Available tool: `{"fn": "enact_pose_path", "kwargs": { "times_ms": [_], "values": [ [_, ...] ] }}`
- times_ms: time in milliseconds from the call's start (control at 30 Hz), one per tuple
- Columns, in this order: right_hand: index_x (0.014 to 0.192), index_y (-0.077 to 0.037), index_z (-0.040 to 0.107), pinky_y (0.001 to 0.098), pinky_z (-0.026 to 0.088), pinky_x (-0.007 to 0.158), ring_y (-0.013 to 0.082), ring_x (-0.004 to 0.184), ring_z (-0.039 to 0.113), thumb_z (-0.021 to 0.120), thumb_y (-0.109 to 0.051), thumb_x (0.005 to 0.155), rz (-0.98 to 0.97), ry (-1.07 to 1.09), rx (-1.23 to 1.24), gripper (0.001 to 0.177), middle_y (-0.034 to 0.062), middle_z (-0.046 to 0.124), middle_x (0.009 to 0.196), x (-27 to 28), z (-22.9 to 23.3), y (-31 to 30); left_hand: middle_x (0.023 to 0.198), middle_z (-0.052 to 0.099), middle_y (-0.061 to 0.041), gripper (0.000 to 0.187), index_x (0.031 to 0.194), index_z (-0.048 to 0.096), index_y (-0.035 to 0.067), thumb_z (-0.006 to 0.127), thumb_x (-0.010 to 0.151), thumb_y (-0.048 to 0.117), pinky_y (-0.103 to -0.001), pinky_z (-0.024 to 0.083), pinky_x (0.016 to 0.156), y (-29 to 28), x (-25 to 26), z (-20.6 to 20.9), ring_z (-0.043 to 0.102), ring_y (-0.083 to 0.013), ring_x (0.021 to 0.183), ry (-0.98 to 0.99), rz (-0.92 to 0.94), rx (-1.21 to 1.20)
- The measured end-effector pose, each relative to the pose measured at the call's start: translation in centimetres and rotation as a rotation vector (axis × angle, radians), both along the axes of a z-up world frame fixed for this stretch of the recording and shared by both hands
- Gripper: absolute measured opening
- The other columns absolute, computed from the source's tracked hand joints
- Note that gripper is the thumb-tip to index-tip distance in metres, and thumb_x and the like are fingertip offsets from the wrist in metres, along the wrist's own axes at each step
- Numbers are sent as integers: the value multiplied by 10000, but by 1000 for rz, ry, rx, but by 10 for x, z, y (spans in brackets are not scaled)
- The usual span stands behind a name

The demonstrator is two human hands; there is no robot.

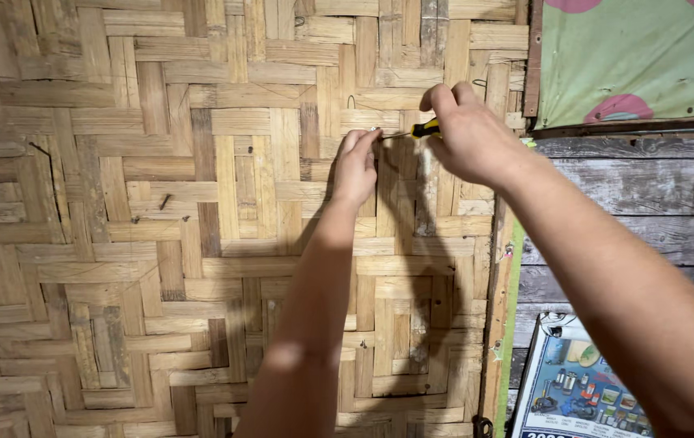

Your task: The person uses a hammer to tap a screw into a woven bamboo wall, then switches to a screwdriver to tighten the screw. The person repeats the process with a second screw nearby.

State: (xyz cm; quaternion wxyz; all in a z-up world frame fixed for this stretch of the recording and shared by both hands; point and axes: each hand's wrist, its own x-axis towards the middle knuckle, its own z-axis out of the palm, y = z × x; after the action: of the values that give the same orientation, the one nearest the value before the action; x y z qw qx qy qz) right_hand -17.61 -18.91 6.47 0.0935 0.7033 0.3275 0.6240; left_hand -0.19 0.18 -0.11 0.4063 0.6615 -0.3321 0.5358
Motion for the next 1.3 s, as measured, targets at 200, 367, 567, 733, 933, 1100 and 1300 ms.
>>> {"fn": "enact_pose_path", "kwargs": {
  "times_ms": [200, 367, 567, 733, 933, 1100, 1300],
  "values": [
    [1111, -11, 731, 438, 601, 641, 312, 708, 697, 733, -129, 919, -165, 60, 114, 226, 187, 692, 981, 13, -3, -10, 1264, 577, -78, 491, 1298, 664, 135, 499, 914, -124, -339, 501, 1009, 2, 6, -2, 615, -274, 1178, -75, 11, 8],
    [986, -18, 745, 473, 564, 682, 332, 718, 691, 650, -296, 1094, -289, 213, 376, 313, 213, 722, 846, 3, -5, 7, 1224, 591, -75, 507, 1266, 689, 127, 497, 883, -144, -342, 505, 1001, 2, 7, -1, 624, -270, 1162, -109, 20, 6],
    [1106, 25, 662, 479, 580, 718, 382, 825, 693, 698, -304, 843, -153, 68, 140, 422, 229, 682, 913, -6, -7, -2, 1176, 579, -82, 494, 1243, 702, 123, 504, 878, -144, -344, 510, 980, -1, 7, 1, 622, -273, 1119, -119, 11, 4],
    [1100, 1, 680, 463, 569, 757, 386, 927, 680, 722, -126, 900, -82, -33, 6, 240, 192, 661, 990, 3, -14, -14, 1172, 586, -83, 485, 1237, 706, 122, 527, 870, -139, -355, 504, 986, -2, 14, 0, 619, -279, 1128, -143, 30, -2],
    [964, -21, 700, 473, 573, 708, 342, 759, 715, 698, -321, 1038, -250, 180, 319, 309, 169, 706, 840, 4, -14, 4, 1196, 580, -74, 491, 1284, 687, 133, 536, 893, -123, -348, 500, 998, -1, 14, 0, 614, -263, 1143, -104, 40, 19],
    [1138, 13, 629, 474, 579, 657, 346, 730, 713, 743, -356, 997, -155, 320, 365, 411, 170, 701, 839, 2, -14, 10, 1215, 568, -73, 506, 1330, 656, 122, 516, 910, -123, -338, 491, 1018, 0, 5, 2, 614, -245, 1145, -40, -4, 24],
    [1119, 19, 646, 467, 589, 784, 391, 901, 686, 800, -92, 841, -27, -38, -3, 337, 192, 648, 1010, 5, -16, -5, 1210, 570, -86, 463, 1295, 662, 108, 521, 914, -114, -337, 504, 1009, 3, 6, 1, 622, -260, 1119, -57, -11, 20]
  ]
}}
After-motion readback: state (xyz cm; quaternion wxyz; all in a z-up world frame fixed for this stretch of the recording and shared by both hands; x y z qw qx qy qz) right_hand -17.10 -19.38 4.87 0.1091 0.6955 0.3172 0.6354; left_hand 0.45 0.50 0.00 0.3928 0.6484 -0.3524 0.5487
